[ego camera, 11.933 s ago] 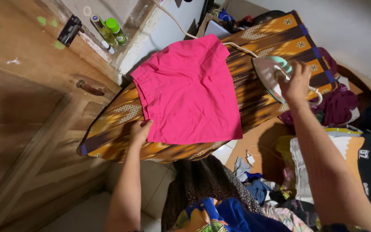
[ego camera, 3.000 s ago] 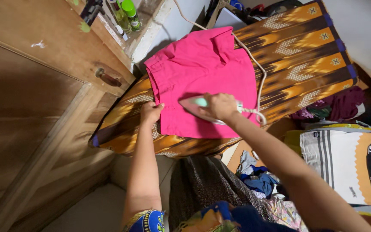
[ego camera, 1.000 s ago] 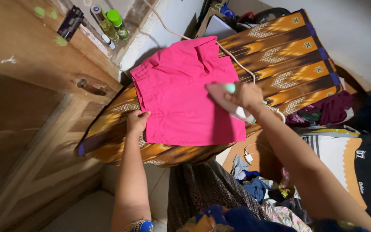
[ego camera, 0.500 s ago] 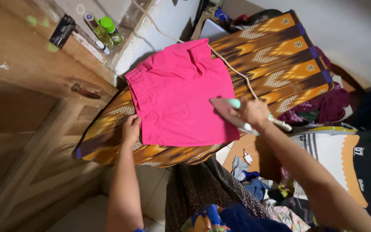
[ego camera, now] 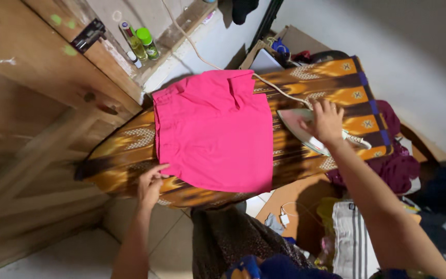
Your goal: The person irons several garments on a wooden table using a handheld iron. They smooth and press a dark shirt, a pink top, and a black graphic t-shirt, repeatedly adjusting and flipping each item to cover different areas.
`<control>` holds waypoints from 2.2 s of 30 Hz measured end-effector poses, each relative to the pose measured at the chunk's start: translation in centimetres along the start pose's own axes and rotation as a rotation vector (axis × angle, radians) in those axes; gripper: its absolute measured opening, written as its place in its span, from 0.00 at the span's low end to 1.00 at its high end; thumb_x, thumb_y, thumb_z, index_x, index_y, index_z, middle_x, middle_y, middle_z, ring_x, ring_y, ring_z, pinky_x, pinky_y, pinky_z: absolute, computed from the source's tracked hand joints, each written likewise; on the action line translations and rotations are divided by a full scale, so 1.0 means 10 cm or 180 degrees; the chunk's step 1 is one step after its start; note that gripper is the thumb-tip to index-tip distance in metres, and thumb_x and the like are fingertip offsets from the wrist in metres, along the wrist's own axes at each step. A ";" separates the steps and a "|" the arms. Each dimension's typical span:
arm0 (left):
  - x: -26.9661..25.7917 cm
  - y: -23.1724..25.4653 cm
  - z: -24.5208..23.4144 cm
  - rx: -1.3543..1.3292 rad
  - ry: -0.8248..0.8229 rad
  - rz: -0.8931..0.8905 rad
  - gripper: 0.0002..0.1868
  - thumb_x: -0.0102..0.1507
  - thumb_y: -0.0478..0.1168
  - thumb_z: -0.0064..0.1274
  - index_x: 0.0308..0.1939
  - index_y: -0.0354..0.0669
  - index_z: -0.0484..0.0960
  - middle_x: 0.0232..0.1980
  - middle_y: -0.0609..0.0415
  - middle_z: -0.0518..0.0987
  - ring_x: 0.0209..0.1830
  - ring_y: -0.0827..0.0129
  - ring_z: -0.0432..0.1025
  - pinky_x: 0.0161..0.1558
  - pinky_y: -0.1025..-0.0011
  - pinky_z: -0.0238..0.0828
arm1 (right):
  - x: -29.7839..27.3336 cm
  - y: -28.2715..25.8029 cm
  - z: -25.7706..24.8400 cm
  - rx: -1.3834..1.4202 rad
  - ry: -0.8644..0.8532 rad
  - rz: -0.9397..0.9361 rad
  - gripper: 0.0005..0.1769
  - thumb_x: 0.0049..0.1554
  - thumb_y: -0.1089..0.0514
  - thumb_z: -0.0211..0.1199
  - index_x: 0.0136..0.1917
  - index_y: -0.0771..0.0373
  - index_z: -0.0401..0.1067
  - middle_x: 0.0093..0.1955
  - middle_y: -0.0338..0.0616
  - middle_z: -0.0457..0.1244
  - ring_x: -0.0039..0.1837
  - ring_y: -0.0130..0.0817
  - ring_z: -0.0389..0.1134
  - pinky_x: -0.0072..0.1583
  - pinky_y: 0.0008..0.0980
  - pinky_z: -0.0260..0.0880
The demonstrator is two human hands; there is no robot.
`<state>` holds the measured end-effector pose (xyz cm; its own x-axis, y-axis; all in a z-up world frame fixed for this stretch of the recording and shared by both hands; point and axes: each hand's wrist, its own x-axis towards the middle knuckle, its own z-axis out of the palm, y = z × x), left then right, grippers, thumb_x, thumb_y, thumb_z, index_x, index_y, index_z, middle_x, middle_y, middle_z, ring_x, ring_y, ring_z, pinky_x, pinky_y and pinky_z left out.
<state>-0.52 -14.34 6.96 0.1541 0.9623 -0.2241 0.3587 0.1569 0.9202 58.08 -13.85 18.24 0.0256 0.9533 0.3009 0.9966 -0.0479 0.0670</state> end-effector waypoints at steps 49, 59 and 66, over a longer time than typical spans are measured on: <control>1.80 1.00 0.46 0.2055 0.1815 0.0663 0.18 0.70 0.55 0.49 0.52 0.46 0.74 0.42 0.38 0.82 0.38 0.36 0.76 0.38 0.41 0.70 | 0.44 -0.81 1.08 0.2026 0.0012 0.1661 0.18 0.61 0.49 0.71 0.46 0.69 0.77 0.36 0.62 0.66 0.36 0.56 0.63 0.43 0.48 0.66; 1.75 0.24 0.15 0.0604 0.0255 -0.0737 0.33 0.67 0.64 0.49 0.62 0.40 0.81 0.60 0.40 0.81 0.62 0.50 0.75 0.61 0.57 0.69 | 0.17 -0.35 0.13 0.0640 0.0711 0.0318 0.24 0.57 0.49 0.70 0.61 0.62 0.70 0.57 0.62 0.61 0.61 0.61 0.62 0.60 0.57 0.61; 1.34 0.34 -0.03 0.0576 -0.0898 -0.1552 0.28 0.58 0.51 0.61 0.60 0.44 0.83 0.59 0.52 0.84 0.57 0.64 0.77 0.58 0.64 0.70 | 0.04 0.41 0.16 0.0899 -0.1742 0.0862 0.34 0.55 0.32 0.64 0.58 0.62 0.72 0.49 0.59 0.71 0.51 0.56 0.74 0.59 0.52 0.74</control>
<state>2.48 -0.81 7.20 0.1619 0.6885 -0.7070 0.5972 0.5020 0.6256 62.26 -13.16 17.12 0.2394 0.9359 -0.2585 0.9297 -0.2978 -0.2169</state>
